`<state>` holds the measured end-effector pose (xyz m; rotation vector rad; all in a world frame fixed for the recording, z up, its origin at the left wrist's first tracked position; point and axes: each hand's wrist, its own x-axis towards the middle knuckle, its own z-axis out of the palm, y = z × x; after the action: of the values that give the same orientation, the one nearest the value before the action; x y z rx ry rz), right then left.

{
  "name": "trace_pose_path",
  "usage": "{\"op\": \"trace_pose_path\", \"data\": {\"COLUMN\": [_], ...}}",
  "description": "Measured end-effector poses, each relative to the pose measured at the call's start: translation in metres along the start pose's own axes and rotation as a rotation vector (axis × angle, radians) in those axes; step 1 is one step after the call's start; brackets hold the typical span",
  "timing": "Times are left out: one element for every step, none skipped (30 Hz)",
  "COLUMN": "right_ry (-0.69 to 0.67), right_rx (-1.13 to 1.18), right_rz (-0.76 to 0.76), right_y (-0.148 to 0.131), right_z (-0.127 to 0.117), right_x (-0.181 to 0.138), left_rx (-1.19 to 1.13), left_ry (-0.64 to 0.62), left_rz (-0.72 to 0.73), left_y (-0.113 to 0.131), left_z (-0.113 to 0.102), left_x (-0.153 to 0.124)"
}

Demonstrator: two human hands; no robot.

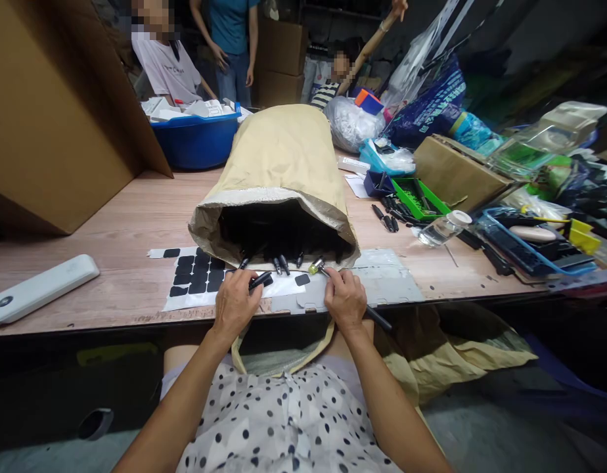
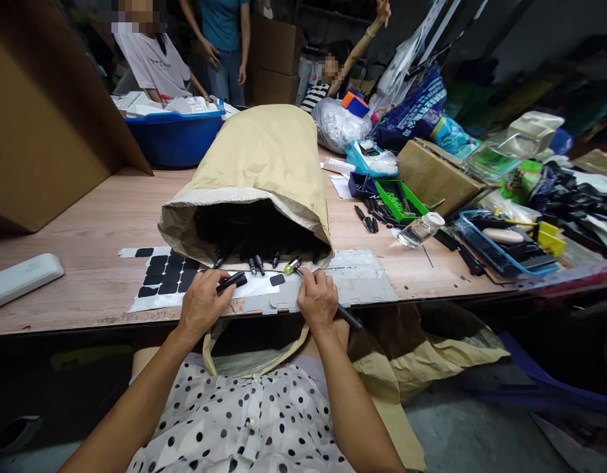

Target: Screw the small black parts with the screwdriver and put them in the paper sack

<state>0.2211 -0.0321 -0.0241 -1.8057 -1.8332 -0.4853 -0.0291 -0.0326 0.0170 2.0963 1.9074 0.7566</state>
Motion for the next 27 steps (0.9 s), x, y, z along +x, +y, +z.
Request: {"op": "trace_pose_path", "data": {"right_ry": [-0.001,-0.002,-0.006,-0.012,-0.019,-0.025,-0.03,-0.033,-0.038,-0.044,-0.052,-0.059,-0.063,-0.061,-0.053,-0.041,-0.028,-0.021,-0.022,-0.033,-0.051,-0.068,-0.081,-0.089,-0.091,-0.089,-0.086], "right_rx": [0.004,0.008,0.013,0.017,0.021,0.025,0.027,0.03,0.034,0.042,0.055,0.073,0.099,0.134,0.177,0.229,0.288,0.352,0.417,0.48,0.534,0.577,0.608,0.627,0.636,0.638,0.633], "right_rz": [0.001,0.001,0.003,0.006,0.008,0.01,0.01,0.01,0.011,0.013,0.016,0.021,0.028,0.037,0.05,0.064,0.076,0.084,0.086,0.08,0.068,0.054,0.04,0.029,0.021,0.014,0.009], "right_y": [0.0,0.0,-0.001,-0.001,-0.001,-0.001,-0.001,0.0,0.0,0.001,0.002,0.003,0.004,0.004,0.004,0.003,0.001,-0.002,-0.006,-0.011,-0.016,-0.021,-0.025,-0.029,-0.032,-0.035,-0.037], "right_z": [0.0,0.0,-0.001,-0.001,-0.001,-0.001,-0.001,-0.001,-0.001,-0.001,-0.001,-0.001,-0.002,-0.004,-0.006,-0.01,-0.013,-0.018,-0.022,-0.026,-0.031,-0.035,-0.038,-0.041,-0.043,-0.044,-0.045], "right_x": [0.0,0.0,0.0,0.0,0.0,0.0,0.0,0.001,0.001,0.002,0.002,0.003,0.004,0.004,0.004,0.004,0.003,0.002,0.0,-0.002,-0.005,-0.007,-0.01,-0.012,-0.014,-0.016,-0.018], "left_rx": [-0.052,-0.1,-0.14,-0.169,-0.187,-0.195,-0.197,-0.196,-0.196,-0.197,-0.202,-0.209,-0.215,-0.219,-0.223,-0.225,-0.227,-0.229,-0.23,-0.23,-0.229,-0.229,-0.229,-0.23,-0.232,-0.233,-0.235], "left_ry": [-0.031,-0.064,-0.093,-0.115,-0.13,-0.139,-0.144,-0.145,-0.144,-0.143,-0.142,-0.141,-0.141,-0.141,-0.141,-0.14,-0.14,-0.142,-0.145,-0.149,-0.154,-0.159,-0.165,-0.169,-0.173,-0.173,-0.172], "left_rz": [0.031,0.066,0.099,0.126,0.145,0.157,0.162,0.163,0.164,0.165,0.167,0.17,0.173,0.176,0.178,0.181,0.186,0.192,0.199,0.205,0.209,0.212,0.213,0.214,0.215,0.218,0.221], "left_y": [0.002,0.005,0.007,0.009,0.011,0.012,0.013,0.013,0.013,0.012,0.011,0.01,0.01,0.009,0.009,0.009,0.009,0.009,0.009,0.009,0.009,0.009,0.008,0.008,0.007,0.007,0.007], "left_z": [0.002,0.006,0.01,0.014,0.019,0.023,0.026,0.028,0.03,0.031,0.031,0.031,0.031,0.03,0.03,0.03,0.03,0.03,0.03,0.031,0.031,0.031,0.031,0.032,0.032,0.032,0.033], "left_x": [-0.001,0.0,0.001,0.004,0.006,0.009,0.012,0.014,0.015,0.017,0.017,0.017,0.017,0.017,0.016,0.016,0.015,0.015,0.015,0.015,0.015,0.015,0.015,0.015,0.015,0.015,0.015]}}
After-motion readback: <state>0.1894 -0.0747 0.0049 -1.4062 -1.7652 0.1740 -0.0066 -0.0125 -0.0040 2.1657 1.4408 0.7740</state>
